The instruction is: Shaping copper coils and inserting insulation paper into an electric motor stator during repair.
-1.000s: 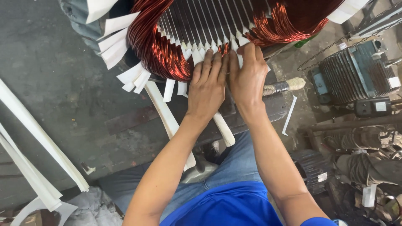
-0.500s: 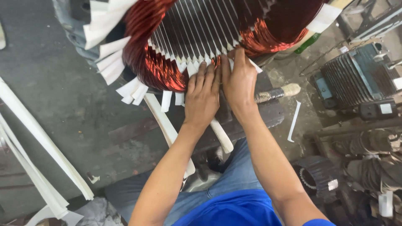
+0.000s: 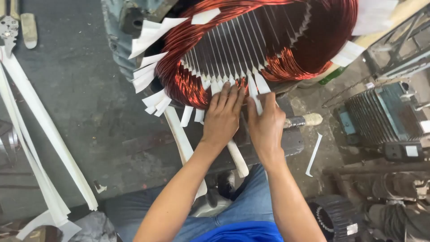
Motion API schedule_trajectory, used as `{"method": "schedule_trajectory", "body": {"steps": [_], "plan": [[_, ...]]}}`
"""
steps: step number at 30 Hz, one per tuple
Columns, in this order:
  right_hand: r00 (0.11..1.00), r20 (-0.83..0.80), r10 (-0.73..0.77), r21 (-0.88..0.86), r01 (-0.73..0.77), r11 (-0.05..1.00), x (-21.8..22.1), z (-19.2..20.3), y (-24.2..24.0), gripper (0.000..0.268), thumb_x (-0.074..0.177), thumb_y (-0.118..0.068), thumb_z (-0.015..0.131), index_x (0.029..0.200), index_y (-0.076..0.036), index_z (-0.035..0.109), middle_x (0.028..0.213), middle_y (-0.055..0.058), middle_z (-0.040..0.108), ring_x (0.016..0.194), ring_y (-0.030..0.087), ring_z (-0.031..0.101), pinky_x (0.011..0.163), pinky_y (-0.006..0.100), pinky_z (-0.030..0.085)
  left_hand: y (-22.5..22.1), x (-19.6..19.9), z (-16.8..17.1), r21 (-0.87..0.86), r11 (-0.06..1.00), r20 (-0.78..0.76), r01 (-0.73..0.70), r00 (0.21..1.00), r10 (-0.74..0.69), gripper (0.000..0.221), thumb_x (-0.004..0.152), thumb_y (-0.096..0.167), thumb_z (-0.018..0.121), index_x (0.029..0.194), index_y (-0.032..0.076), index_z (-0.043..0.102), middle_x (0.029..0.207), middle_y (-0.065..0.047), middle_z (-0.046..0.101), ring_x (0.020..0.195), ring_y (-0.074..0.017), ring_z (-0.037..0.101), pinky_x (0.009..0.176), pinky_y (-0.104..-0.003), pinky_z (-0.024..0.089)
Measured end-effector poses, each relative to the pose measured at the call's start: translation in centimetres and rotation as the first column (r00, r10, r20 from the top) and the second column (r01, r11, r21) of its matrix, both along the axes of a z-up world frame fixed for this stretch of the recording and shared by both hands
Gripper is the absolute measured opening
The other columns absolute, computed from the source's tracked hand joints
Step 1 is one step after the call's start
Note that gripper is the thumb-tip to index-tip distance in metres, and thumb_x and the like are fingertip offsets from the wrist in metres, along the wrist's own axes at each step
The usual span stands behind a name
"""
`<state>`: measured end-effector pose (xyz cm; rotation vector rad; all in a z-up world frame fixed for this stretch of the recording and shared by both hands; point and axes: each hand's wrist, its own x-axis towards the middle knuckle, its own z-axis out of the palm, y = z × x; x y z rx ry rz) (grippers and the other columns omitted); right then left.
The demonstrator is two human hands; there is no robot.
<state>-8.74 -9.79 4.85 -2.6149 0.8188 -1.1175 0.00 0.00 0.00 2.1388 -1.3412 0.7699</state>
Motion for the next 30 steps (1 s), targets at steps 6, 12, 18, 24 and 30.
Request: {"method": "schedule_trajectory", "body": {"steps": [6,12,18,24,30], "plan": [[0.996,0.089,0.030,-0.004,-0.029,1.000,3.7,-0.5,-2.4,0.019,0.103,-0.025,0.077,0.107,-0.010,0.066,0.089,0.015,0.081,0.087,0.041,0.080,0.070,0.054,0.061,-0.3,-0.1,-0.9,-0.010,1.000,-0.013,0.025,1.000,-0.025,0.047,0.106,0.008,0.055,0.152,0.003,0.062,0.154,-0.018,0.055,0.153,-0.0377,0.042,0.121,-0.048,0.034],[0.999,0.000,-0.041,0.023,0.041,0.999,0.7,-1.5,-0.4,0.025,0.104,-0.032,0.079,0.110,-0.011,0.066,0.089,0.013,0.082,0.087,0.040,0.080,0.072,0.051,0.062,0.2,-0.3,-0.8,-0.001,1.000,0.010,0.016,1.000,-0.016,0.048,0.108,0.009,0.054,0.156,0.003,0.056,0.155,-0.019,0.054,0.154,-0.0388,0.042,0.122,-0.049,0.034],[0.998,0.057,0.007,-0.026,-0.006,1.000,3.7,-0.3,-2.0,0.017,0.103,-0.029,0.074,0.103,-0.014,0.066,0.081,0.013,0.079,0.083,0.042,0.079,0.070,0.055,0.060,-0.5,0.1,-1.4,-0.021,1.000,0.030,0.017,0.999,-0.016,0.040,0.108,0.009,0.056,0.146,0.001,0.065,0.154,-0.020,0.056,0.152,-0.0389,0.044,0.121,-0.048,0.035],[0.999,-0.044,-0.022,0.016,0.022,1.000,0.5,-0.6,-0.4,0.023,0.106,-0.028,0.077,0.104,-0.009,0.065,0.085,0.016,0.080,0.086,0.043,0.079,0.073,0.052,0.061,0.1,0.2,-1.0,0.007,1.000,0.014,0.014,1.000,-0.014,0.049,0.108,0.011,0.056,0.157,0.004,0.056,0.152,-0.019,0.056,0.153,-0.0390,0.044,0.121,-0.049,0.035],[0.992,0.091,0.091,-0.072,-0.084,0.994,2.4,-0.3,-1.6,0.018,0.103,-0.021,0.080,0.103,-0.008,0.068,0.088,0.015,0.081,0.087,0.039,0.080,0.071,0.051,0.061,-0.1,0.1,-1.6,-0.013,0.999,0.020,0.031,0.999,-0.030,0.047,0.107,0.009,0.053,0.153,0.002,0.059,0.155,-0.020,0.055,0.154,-0.0392,0.042,0.122,-0.048,0.034]]}}
